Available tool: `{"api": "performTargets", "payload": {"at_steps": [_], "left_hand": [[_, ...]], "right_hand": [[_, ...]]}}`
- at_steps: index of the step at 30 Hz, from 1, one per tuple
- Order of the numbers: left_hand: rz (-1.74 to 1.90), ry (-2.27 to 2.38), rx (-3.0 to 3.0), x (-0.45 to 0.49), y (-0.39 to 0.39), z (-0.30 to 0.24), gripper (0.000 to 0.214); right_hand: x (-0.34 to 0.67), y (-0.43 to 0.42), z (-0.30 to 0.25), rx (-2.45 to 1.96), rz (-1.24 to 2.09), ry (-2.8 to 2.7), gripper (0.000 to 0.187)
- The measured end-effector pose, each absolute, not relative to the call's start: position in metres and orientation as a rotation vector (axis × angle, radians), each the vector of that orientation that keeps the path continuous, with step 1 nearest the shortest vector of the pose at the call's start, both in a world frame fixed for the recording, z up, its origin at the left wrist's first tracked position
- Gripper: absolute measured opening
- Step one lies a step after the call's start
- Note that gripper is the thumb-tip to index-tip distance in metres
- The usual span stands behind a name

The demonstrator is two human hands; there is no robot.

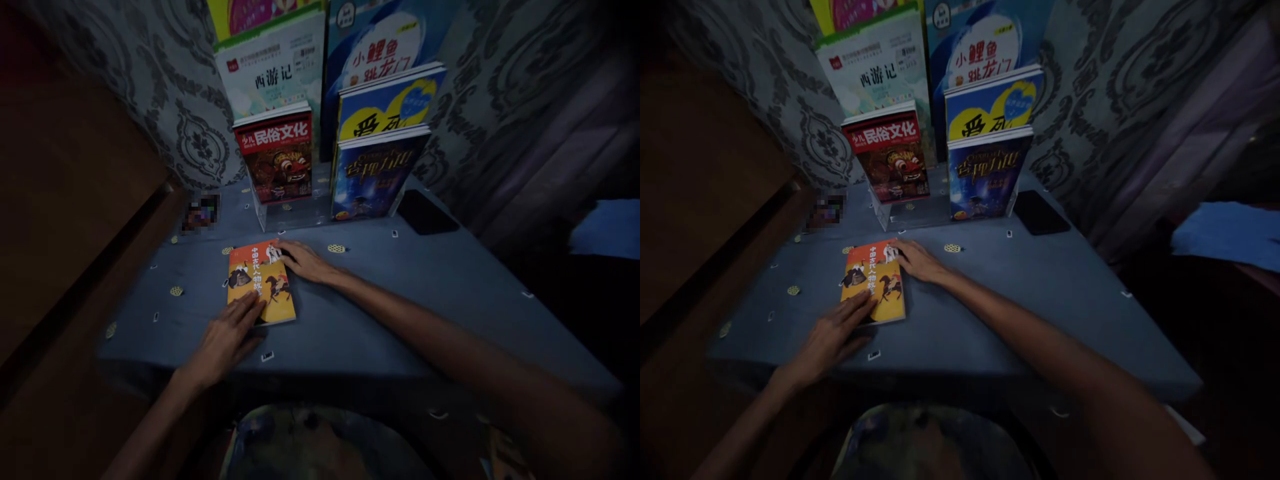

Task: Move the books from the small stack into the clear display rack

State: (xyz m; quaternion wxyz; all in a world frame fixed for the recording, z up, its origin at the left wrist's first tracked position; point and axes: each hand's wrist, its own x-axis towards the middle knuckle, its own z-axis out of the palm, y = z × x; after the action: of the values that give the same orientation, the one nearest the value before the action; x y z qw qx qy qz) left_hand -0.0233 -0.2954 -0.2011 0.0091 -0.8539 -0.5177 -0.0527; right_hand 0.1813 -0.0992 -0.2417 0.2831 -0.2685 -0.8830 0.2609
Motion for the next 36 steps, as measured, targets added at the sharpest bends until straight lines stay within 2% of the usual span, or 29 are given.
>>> {"api": "performTargets", "payload": {"at_steps": [3, 10, 20, 27, 33, 36], "left_hand": [[-0.212, -1.591, -2.535, -0.006, -0.293, -0.208, 0.047], [-0.130, -1.615, -2.321, 0.014, -0.291, -0.213, 0.041], [-0.120, -1.535, -2.392, 0.012, -0.287, -0.200, 0.035], [-0.186, -1.667, -2.469, 0.012, -0.287, -0.199, 0.038], [-0.214, -1.748, -2.450, 0.014, -0.292, -0.205, 0.042], [-0.300, -1.790, -2.475, 0.010, -0.289, -0.204, 0.037]], "right_hand": [[0.172, -0.099, -0.243, -0.721, 0.695, -2.349, 0.036], [0.177, -0.106, -0.248, -0.703, 0.694, -2.309, 0.033], [0.182, -0.117, -0.245, -0.682, 0.719, -2.243, 0.031], [0.184, -0.132, -0.234, -0.724, 0.745, -2.232, 0.029], [0.181, -0.161, -0.230, -0.694, 0.540, -2.359, 0.025], [0.179, -0.174, -0.229, -0.681, 0.515, -2.457, 0.031]]}}
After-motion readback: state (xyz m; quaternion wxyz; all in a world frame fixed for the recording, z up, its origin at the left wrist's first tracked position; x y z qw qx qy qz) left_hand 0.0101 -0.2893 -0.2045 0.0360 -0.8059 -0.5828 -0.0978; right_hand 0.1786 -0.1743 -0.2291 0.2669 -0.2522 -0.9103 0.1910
